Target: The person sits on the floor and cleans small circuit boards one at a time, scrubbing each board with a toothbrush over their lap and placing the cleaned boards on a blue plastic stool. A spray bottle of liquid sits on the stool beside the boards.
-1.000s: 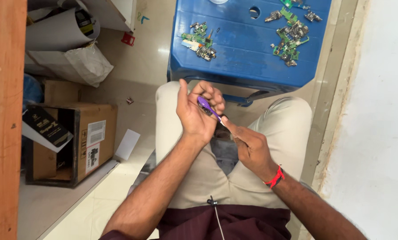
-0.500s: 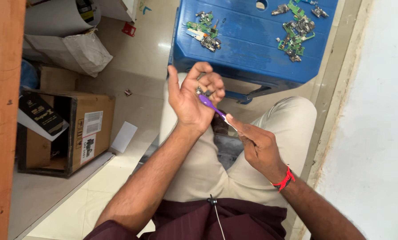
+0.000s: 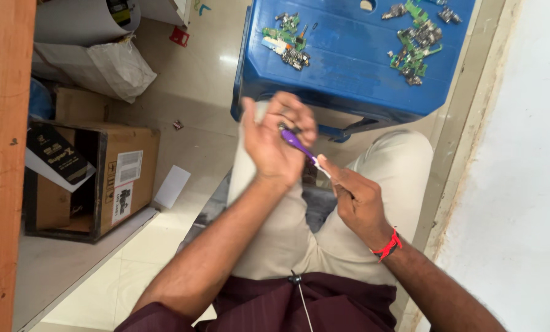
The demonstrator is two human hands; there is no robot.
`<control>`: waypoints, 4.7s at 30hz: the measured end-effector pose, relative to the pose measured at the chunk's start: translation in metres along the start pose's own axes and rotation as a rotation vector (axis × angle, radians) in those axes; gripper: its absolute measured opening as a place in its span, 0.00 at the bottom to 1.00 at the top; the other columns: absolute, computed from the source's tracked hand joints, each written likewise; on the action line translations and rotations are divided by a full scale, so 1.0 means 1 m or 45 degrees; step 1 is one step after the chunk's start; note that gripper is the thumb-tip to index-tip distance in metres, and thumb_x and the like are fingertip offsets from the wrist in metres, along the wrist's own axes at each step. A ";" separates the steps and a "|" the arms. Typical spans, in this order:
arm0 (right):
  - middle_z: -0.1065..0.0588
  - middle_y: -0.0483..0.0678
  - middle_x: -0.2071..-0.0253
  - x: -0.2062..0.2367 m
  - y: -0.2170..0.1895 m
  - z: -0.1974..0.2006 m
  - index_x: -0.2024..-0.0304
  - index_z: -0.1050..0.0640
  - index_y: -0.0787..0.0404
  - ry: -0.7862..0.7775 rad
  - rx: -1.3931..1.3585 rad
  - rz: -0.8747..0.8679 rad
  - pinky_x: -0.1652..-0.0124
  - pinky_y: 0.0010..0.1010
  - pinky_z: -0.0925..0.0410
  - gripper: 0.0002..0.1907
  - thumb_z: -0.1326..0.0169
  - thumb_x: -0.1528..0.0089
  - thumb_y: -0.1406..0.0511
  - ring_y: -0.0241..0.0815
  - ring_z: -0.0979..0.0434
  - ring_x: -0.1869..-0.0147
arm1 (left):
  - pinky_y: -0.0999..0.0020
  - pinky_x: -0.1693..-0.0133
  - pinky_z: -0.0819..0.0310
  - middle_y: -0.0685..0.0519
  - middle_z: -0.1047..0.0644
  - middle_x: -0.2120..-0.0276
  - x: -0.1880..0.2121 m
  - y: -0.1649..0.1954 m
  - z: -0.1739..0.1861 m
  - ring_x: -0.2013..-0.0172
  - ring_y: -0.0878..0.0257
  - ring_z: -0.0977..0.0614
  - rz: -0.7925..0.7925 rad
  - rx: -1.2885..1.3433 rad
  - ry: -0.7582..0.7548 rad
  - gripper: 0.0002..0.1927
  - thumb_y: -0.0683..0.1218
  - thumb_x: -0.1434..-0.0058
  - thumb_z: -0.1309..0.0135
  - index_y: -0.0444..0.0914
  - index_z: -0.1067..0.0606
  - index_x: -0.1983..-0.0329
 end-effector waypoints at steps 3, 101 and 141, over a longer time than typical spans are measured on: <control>0.32 0.45 0.72 0.004 0.001 0.001 0.36 0.24 0.55 0.059 -0.002 0.002 0.67 0.25 0.34 0.29 0.55 0.36 0.81 0.34 0.32 0.70 | 0.65 0.67 0.30 0.44 0.25 0.70 0.014 -0.023 -0.003 0.71 0.56 0.25 0.104 -0.157 0.003 0.32 0.68 0.26 0.67 0.36 0.29 0.59; 0.24 0.43 0.78 0.003 0.010 0.041 0.63 0.20 0.62 0.103 -0.105 -0.326 0.74 0.26 0.33 0.13 0.34 0.45 0.62 0.30 0.30 0.75 | 0.61 0.31 0.41 0.46 0.34 0.32 0.060 -0.075 -0.049 0.32 0.58 0.34 0.377 -0.284 -0.254 0.35 0.68 0.29 0.64 0.38 0.37 0.34; 0.31 0.37 0.67 -0.002 0.041 0.054 0.51 0.23 0.64 0.238 -0.623 -0.213 0.64 0.20 0.38 0.15 0.45 0.32 0.58 0.25 0.34 0.63 | 0.74 0.60 0.24 0.54 0.20 0.62 0.024 -0.063 -0.015 0.64 0.69 0.20 0.601 -0.771 0.065 0.13 0.38 0.34 0.45 0.31 0.23 0.47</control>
Point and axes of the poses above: each hand's wrist, its own x-axis away from the middle knuckle, its own z-axis out of the back of the hand, y = z × x, the point moved 6 cm from there along -x, towards the middle knuckle
